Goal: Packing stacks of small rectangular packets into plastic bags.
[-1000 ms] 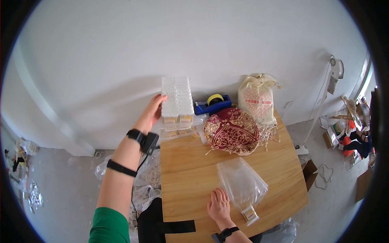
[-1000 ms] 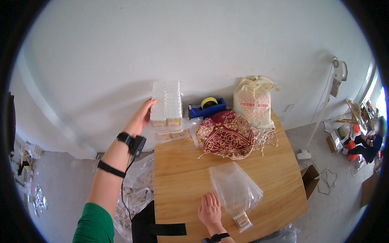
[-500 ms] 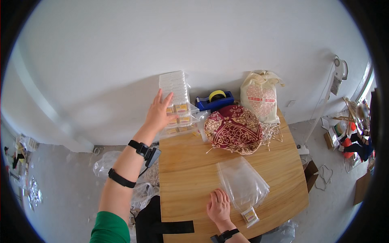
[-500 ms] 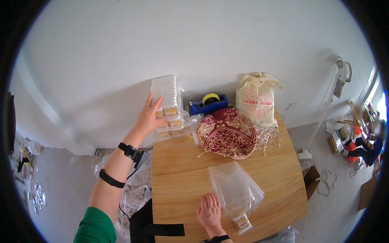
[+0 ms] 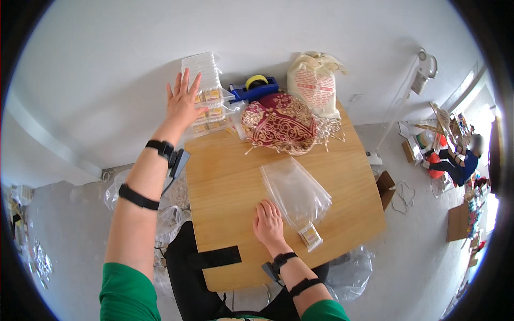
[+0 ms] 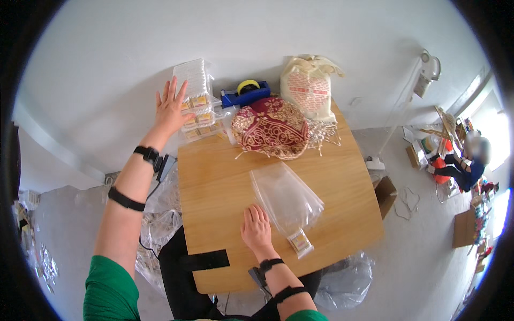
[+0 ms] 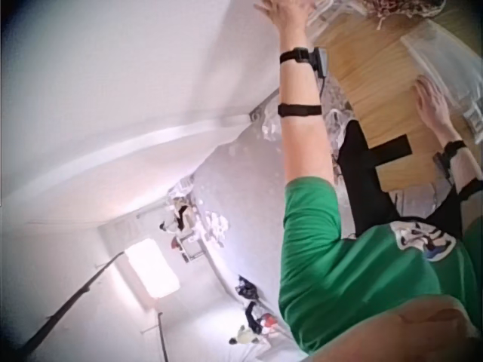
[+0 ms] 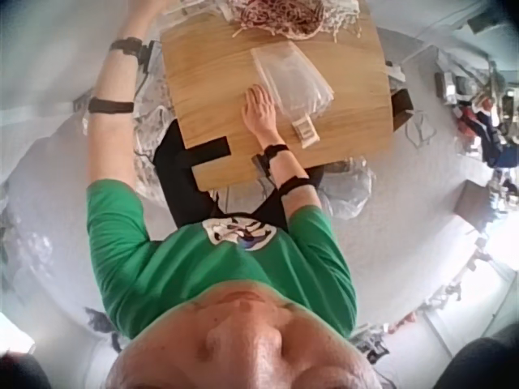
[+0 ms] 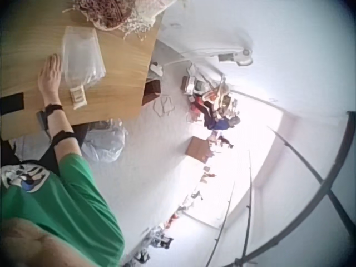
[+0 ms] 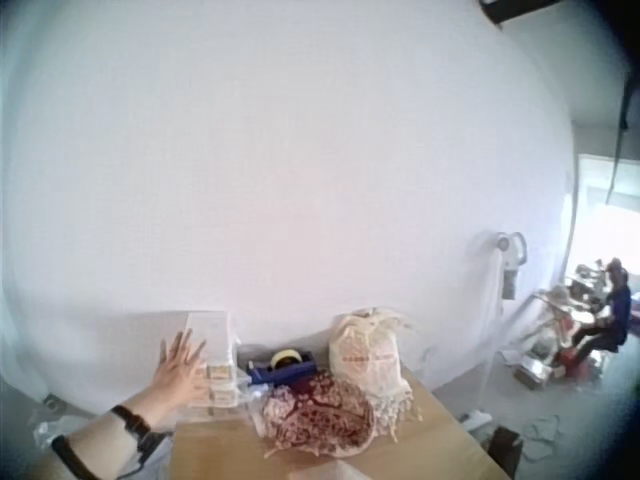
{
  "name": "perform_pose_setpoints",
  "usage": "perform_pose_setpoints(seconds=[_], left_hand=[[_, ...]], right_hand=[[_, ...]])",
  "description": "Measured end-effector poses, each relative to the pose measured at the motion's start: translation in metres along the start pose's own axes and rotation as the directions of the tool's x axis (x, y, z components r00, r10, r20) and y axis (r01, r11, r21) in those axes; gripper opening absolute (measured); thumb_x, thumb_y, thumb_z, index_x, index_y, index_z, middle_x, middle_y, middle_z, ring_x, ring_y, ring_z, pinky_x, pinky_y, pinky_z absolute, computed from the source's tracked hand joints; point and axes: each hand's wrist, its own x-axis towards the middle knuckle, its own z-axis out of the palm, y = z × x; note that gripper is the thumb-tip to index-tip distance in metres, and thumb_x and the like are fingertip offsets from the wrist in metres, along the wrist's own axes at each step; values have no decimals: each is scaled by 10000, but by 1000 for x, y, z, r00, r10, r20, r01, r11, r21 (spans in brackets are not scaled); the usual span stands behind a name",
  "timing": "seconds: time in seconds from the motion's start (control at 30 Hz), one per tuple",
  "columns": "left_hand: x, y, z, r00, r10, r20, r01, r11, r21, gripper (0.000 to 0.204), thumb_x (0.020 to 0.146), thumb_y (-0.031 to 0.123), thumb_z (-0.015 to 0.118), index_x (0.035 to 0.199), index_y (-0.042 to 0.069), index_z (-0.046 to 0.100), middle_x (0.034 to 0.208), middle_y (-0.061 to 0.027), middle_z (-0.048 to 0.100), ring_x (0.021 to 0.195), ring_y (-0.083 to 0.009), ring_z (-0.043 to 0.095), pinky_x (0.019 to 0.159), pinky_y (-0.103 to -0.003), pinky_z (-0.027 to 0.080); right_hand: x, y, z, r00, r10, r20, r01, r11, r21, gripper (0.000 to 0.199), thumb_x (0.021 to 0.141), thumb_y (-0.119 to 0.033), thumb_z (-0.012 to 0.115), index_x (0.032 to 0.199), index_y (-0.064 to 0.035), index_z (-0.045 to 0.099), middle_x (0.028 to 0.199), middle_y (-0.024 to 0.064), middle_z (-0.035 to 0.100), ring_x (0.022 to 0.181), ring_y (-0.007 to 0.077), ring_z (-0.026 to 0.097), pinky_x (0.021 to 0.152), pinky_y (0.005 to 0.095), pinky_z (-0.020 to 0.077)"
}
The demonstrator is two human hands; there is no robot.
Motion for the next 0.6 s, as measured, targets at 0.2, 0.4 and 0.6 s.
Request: perform_pose_setpoints(seconds=[0.2, 0.4, 0.6], left_hand=[[-153, 51, -40, 975, 221, -4, -202, 884, -422, 729, 804, 207, 718, 1435, 143, 359, 1527, -171, 244, 1369, -392, 306, 1094, -547, 287], [-362, 74, -90, 952, -177, 249, 294, 753, -589, 605, 816, 58, 662, 1369, 47, 418, 1484, -246, 271, 1323, -420, 363, 1077, -435, 354], [-444, 106, -121, 922, -288, 260, 388, 692, -609, 520, 827, 29, 636, 1321, 59, 475, 1458, -222, 326, 1222, -397, 492, 999, -397, 445]], right_hand=[[-8, 21, -9, 991, 53, -123, -55, 998, -18, 364, 765, -80, 628, 1125, -53, 578, 1164, 133, 552, 1098, 320, 531, 963, 457, 417], [16, 51, -38, 948, 272, 163, -230, 943, -240, 212, 793, -157, 635, 982, -62, 632, 1084, 129, 610, 1029, 334, 564, 841, 418, 485], [29, 78, -44, 936, 326, 133, -306, 940, -151, 119, 820, -124, 575, 862, -57, 664, 923, 150, 652, 942, 350, 602, 774, 426, 497]])
